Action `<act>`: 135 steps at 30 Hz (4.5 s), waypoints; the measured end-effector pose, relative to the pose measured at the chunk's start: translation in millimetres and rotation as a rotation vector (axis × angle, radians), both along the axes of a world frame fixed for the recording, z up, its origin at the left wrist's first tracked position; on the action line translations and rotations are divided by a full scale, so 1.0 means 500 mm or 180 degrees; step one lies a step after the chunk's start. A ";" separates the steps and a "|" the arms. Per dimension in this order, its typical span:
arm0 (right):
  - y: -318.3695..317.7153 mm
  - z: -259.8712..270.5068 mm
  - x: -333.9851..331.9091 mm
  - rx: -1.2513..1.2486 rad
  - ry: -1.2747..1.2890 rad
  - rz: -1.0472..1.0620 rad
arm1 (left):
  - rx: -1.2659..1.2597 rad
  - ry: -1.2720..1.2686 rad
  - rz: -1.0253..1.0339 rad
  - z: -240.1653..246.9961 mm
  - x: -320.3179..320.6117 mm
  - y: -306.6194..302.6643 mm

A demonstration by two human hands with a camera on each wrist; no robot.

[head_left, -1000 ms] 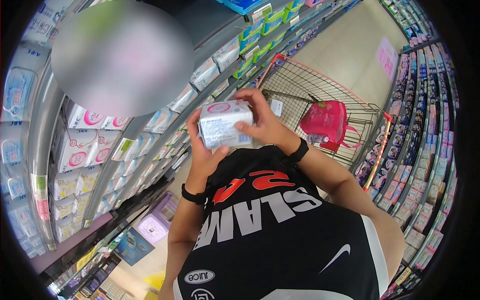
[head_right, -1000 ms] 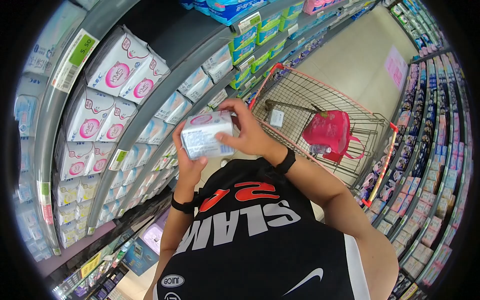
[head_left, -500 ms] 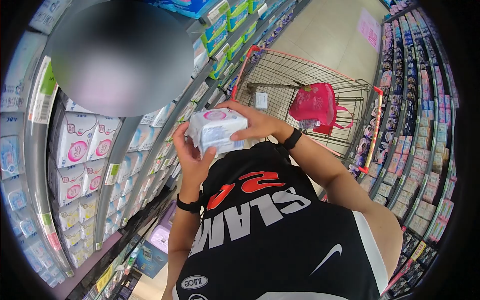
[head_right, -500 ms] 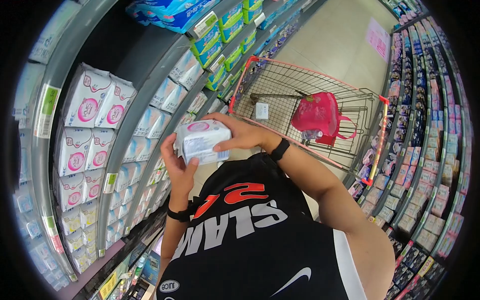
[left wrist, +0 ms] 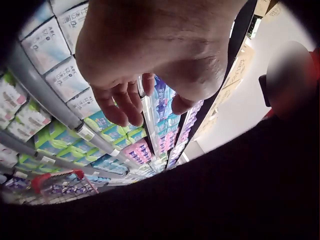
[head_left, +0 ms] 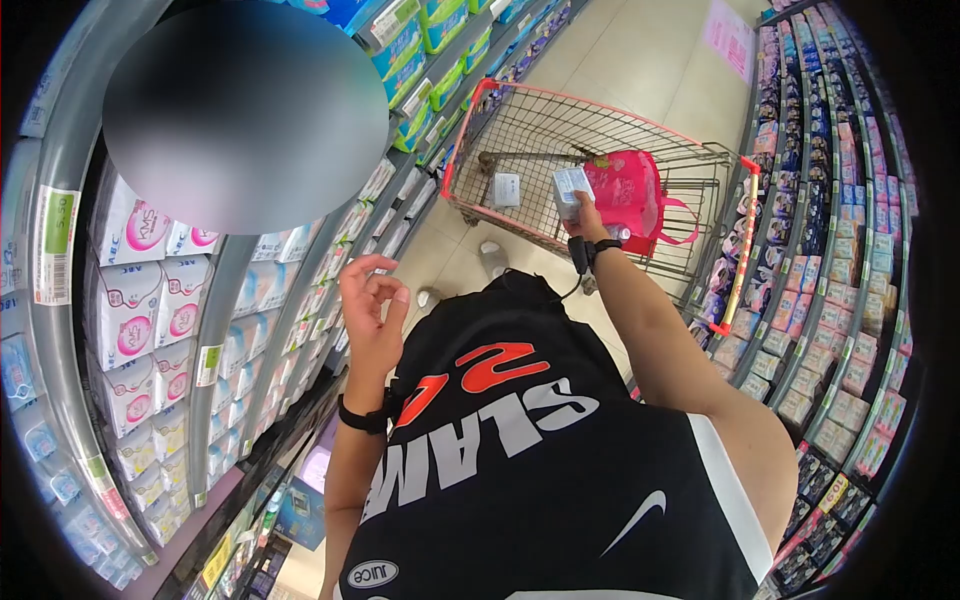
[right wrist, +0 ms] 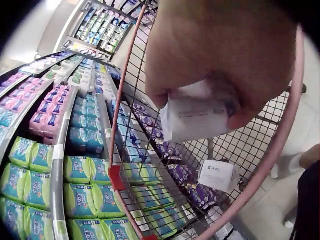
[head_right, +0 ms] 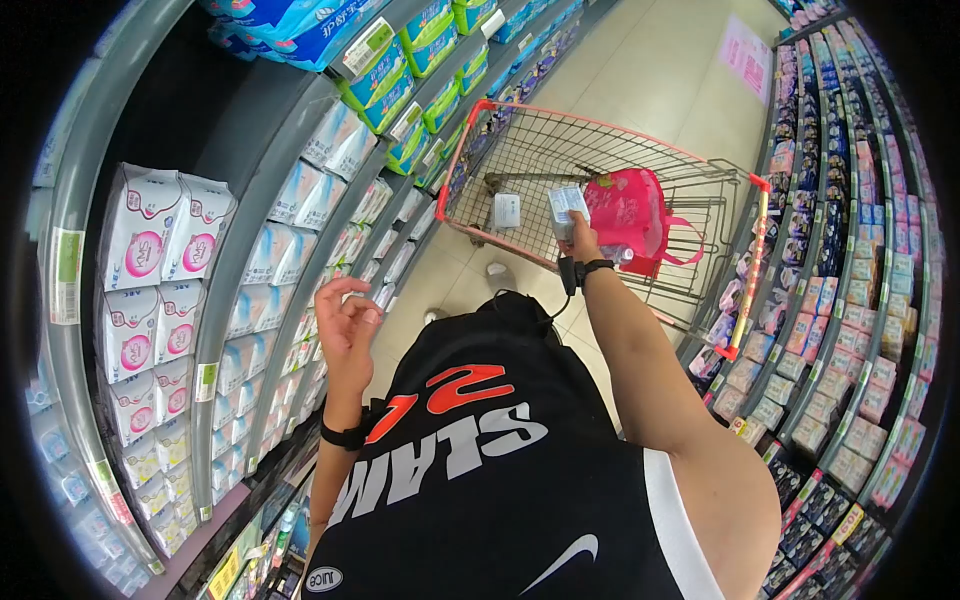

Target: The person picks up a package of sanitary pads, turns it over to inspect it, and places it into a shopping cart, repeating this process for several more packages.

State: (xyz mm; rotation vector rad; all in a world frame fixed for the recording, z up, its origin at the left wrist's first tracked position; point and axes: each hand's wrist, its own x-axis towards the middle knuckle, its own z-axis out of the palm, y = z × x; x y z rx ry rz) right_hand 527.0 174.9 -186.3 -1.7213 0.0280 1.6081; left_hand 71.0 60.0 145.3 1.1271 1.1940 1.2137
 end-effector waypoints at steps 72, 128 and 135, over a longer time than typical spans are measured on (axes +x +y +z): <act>-0.048 0.724 -0.533 0.3172 0.1108 0.3839 | 0.1500 0.1510 0.0620 0.025 -0.052 -0.053; -0.046 0.707 -0.615 0.4562 -0.0516 0.4778 | 0.2252 0.0686 0.0902 0.035 -0.059 -0.035; -0.041 0.727 -0.620 0.5014 -0.0184 0.4832 | 0.2292 0.1004 0.0860 0.051 -0.062 -0.036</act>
